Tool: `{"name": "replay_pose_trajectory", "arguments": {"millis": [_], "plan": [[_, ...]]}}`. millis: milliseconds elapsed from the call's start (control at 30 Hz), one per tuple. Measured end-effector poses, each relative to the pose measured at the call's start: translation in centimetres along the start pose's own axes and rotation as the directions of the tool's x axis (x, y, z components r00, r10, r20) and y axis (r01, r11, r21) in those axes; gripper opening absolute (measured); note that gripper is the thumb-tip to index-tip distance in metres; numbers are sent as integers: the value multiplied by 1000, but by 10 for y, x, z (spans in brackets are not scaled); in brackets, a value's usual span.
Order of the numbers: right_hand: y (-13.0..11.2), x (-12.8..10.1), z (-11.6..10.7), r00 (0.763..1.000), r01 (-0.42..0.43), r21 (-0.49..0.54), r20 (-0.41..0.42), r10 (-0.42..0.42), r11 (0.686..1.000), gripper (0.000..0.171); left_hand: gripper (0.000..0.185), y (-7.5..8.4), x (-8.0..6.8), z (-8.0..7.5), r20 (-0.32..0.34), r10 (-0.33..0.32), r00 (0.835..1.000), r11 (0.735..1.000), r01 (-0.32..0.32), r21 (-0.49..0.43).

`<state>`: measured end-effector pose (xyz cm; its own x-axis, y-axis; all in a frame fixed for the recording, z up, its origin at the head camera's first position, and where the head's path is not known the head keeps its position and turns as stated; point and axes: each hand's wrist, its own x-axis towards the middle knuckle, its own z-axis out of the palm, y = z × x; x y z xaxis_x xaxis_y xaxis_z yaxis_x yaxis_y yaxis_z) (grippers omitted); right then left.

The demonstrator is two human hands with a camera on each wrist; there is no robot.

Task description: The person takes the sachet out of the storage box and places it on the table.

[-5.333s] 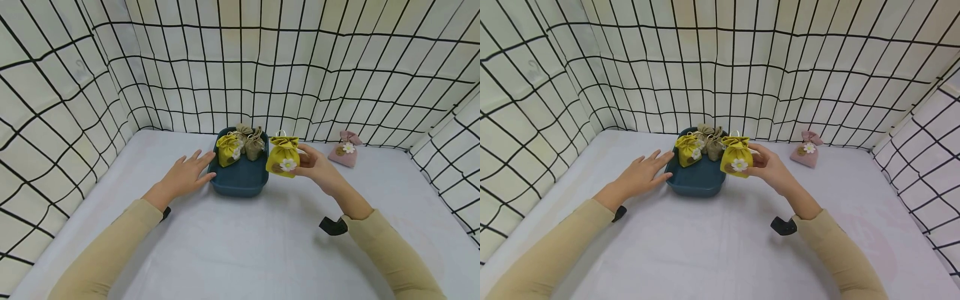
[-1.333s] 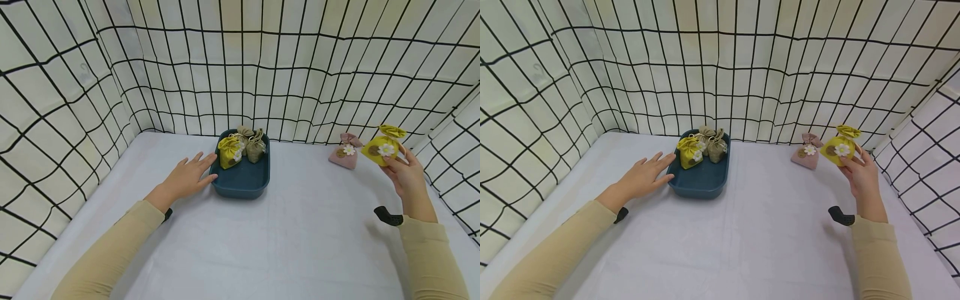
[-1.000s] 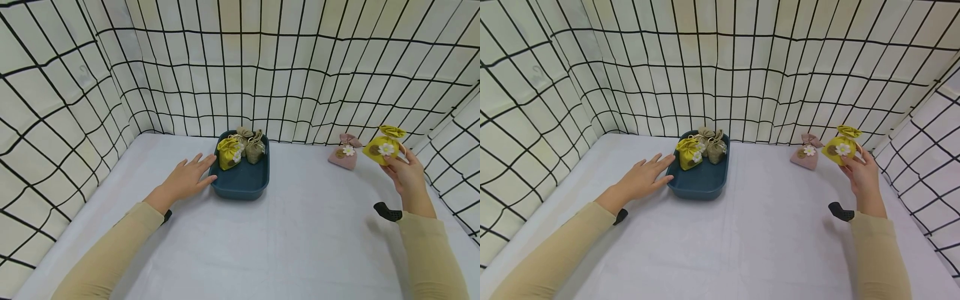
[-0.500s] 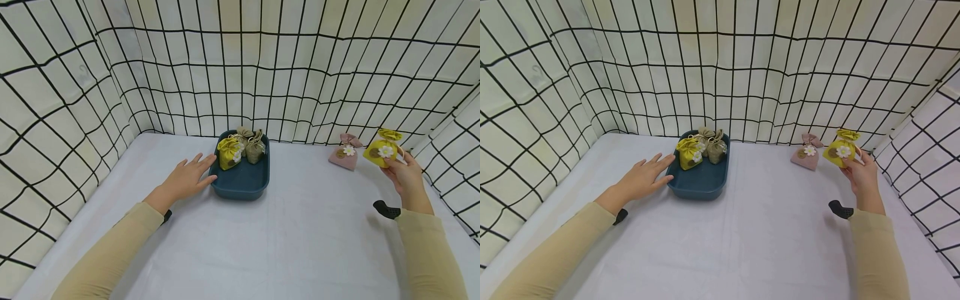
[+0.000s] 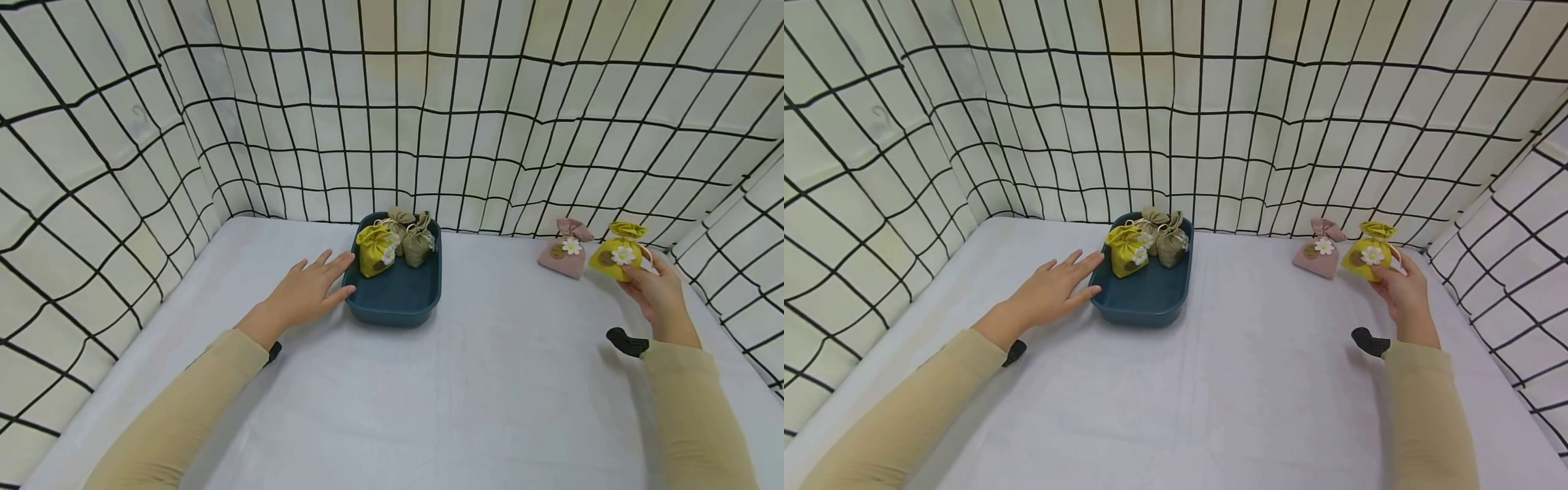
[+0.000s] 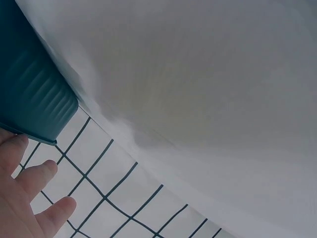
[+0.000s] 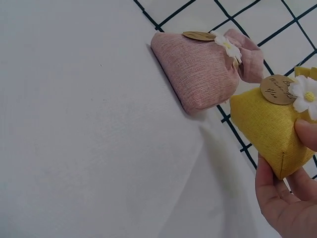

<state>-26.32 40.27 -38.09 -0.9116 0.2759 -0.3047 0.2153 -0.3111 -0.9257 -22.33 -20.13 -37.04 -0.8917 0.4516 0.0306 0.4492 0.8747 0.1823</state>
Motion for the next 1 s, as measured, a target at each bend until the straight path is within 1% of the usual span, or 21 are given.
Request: {"name": "replay_pose_trajectory", "arguments": {"millis": [267, 533, 633, 767, 933, 1000], "plan": [[4, 5, -3, 999, -30, -42, -35, 28, 999, 92, 71, 0, 0, 0, -4, 5, 1000, 1000, -5, 10], [3, 8, -10, 998, -58, -101, -12, 57, 993, 91, 71, 0, -1, -1, -9, 8, 1000, 1000, -8, 4], [2, 9, -12, 997, -79, -120, -17, 78, 990, 95, 71, 0, -1, -1, -14, 8, 1000, 1000, -8, 4], [1, 10, -16, 994, -106, -150, -22, 104, 983, 94, 71, 0, 0, -1, -13, 6, 1000, 1000, -6, 3], [3, 11, -18, 993, -119, -154, 1, 121, 981, 90, 71, 1, 0, -1, -3, 3, 1000, 1000, -3, 7], [3, 11, -18, 992, -121, -145, 18, 125, 982, 90, 71, 0, 1, -1, 3, -1, 1000, 1000, 1, 10]]}}
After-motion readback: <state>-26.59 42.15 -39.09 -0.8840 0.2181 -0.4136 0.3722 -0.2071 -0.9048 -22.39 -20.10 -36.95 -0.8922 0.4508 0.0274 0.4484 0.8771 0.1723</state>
